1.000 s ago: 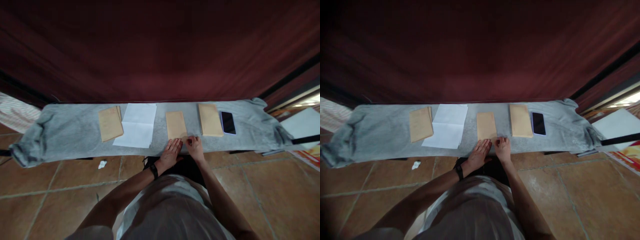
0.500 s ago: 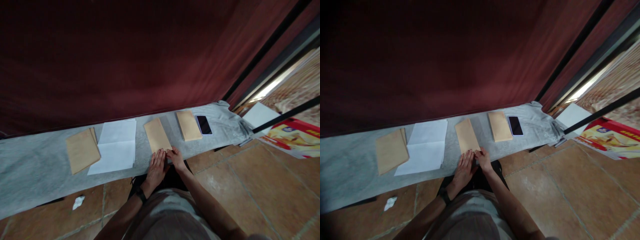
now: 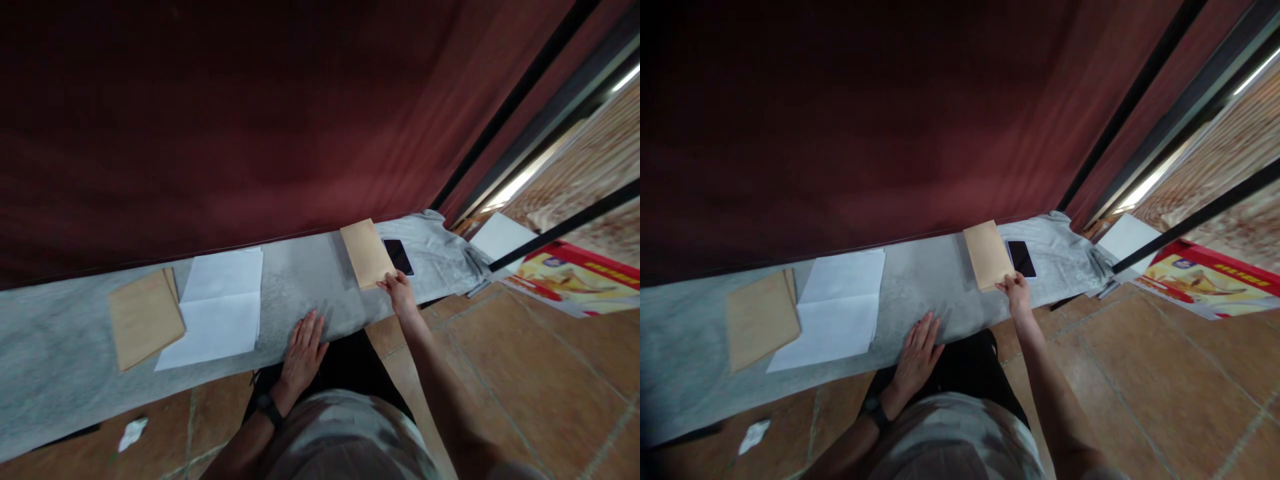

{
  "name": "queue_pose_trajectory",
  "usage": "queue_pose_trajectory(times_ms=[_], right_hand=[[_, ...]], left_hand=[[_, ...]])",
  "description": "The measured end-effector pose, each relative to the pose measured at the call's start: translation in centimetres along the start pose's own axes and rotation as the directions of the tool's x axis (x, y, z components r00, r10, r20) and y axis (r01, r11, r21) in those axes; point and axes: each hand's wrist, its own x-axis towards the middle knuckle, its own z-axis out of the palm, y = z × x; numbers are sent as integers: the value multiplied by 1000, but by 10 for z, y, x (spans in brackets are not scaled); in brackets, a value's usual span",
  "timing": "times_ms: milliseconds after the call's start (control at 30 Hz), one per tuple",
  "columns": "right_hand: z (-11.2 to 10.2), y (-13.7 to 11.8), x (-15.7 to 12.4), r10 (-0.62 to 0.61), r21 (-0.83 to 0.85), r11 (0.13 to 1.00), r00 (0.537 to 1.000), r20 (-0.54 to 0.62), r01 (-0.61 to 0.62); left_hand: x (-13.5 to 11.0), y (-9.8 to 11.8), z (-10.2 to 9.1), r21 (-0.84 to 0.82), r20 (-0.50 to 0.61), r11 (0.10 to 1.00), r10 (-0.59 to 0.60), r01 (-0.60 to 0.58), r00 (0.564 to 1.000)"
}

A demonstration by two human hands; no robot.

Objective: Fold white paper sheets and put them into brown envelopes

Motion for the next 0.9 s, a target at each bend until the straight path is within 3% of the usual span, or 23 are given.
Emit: queue_pose_trajectory(times_ms=[133, 467, 900], right_hand=[[-8, 8, 13, 11, -13, 1000, 999, -50, -12], [-5, 35, 15, -33, -20, 999, 987, -160, 30], [-10, 39, 17, -86, -97, 993, 975, -205, 67]], left_hand=[[1, 2, -2, 34, 22, 999, 2, -3, 1000], [2, 4, -4, 54, 74, 999, 2, -6, 997], [1, 2, 1, 67, 72, 997, 22, -26, 997]])
